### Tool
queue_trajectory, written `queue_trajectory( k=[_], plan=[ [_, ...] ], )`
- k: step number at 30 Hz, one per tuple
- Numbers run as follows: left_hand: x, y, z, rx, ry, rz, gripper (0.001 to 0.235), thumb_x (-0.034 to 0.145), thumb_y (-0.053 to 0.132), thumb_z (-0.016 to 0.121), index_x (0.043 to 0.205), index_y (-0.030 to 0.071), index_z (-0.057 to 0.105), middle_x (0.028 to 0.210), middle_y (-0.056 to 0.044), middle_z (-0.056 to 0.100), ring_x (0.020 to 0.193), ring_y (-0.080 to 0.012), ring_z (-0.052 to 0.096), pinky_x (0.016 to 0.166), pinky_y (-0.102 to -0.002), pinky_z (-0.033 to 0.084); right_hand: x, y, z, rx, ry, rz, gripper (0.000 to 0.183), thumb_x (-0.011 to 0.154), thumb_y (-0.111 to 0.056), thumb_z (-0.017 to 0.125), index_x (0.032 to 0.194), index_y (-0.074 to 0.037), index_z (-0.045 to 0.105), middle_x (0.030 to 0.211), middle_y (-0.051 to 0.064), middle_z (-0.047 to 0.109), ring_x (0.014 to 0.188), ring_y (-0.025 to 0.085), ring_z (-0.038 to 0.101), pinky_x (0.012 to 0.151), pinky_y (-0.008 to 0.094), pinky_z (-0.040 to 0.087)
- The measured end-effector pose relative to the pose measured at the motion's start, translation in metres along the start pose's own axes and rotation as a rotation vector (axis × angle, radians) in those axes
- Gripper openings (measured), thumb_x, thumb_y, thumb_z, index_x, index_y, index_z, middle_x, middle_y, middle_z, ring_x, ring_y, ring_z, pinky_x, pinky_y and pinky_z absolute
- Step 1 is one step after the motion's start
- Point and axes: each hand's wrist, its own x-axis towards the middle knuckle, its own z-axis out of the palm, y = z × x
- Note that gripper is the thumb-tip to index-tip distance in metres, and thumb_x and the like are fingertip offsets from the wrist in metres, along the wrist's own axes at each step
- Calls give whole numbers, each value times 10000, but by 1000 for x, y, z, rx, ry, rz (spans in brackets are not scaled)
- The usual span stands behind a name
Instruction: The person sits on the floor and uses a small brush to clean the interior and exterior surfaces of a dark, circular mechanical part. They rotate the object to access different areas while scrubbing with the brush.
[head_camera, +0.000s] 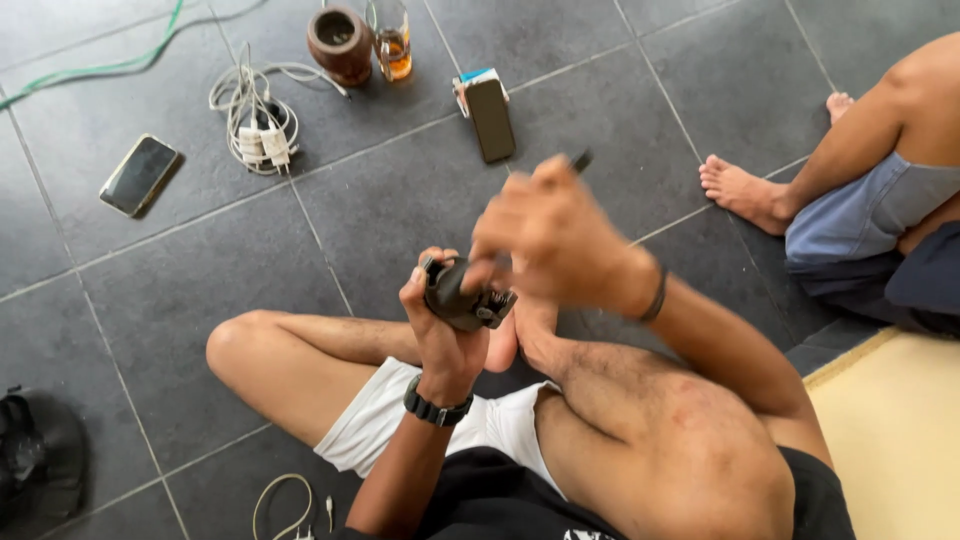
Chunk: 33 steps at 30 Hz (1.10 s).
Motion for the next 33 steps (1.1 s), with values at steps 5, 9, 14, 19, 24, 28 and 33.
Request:
queue_trajectory(
  k=[5, 9, 14, 19, 24, 28, 33],
  plan=[
    [-12, 11, 25, 57, -9, -31, 301, 1038, 475, 421, 1136, 191, 416, 1052, 16, 455, 916, -181, 575, 767, -384, 534, -5, 7, 4, 74, -58, 26, 419, 948, -645, 635, 847, -242, 577, 741, -60, 537, 781, 152, 530, 846, 345, 338],
    [-5, 3, 3, 61, -11, 15, 287, 1045, 447, 418, 1111, 168, 411, 1016, -8, 442, 877, -184, 548, 777, -404, 539, -8, -20, 10, 84, -141, 16, 461, 874, -706, 624, 826, -249, 580, 735, -55, 553, 803, 151, 534, 863, 369, 341],
    [-14, 12, 20, 50, 37, -2, 304, 1029, 473, 438, 1135, 189, 411, 1074, 8, 441, 956, -188, 557, 809, -403, 536, -10, 2, 10, -47, -172, 51, 486, 871, -719, 619, 886, -234, 591, 746, -38, 574, 809, 169, 558, 865, 377, 369],
    [-23, 4, 13, 76, -79, -2, 287, 1033, 460, 394, 1089, 179, 381, 975, 18, 361, 854, -144, 499, 770, -356, 530, -23, -27, -2, -66, -280, 4, 494, 895, -675, 588, 862, -185, 537, 741, -3, 508, 814, 212, 511, 839, 359, 385],
    [-34, 8, 18, 14, -69, -70, 293, 1022, 467, 423, 1103, 188, 392, 970, 19, 350, 880, -167, 533, 755, -361, 534, -24, -34, -9, -76, -345, -20, 491, 857, -717, 598, 853, -227, 589, 731, -26, 555, 834, 203, 533, 832, 388, 382],
    [-36, 9, 11, 40, -24, -49, 273, 1032, 458, 407, 1126, 203, 397, 1042, 12, 407, 956, -166, 573, 811, -338, 544, -10, -21, -15, -124, -257, -30, 541, 872, -755, 573, 819, -216, 584, 722, -22, 565, 803, 187, 542, 830, 376, 399],
    [-33, 13, 12, 32, -56, -78, 272, 1013, 467, 437, 1085, 207, 409, 999, 22, 382, 908, -144, 550, 637, -268, 525, -9, -34, -6, -104, -204, -172, 331, 836, -527, 672, 755, -235, 538, 694, -32, 516, 718, 207, 478, 758, 403, 371]
  ],
)
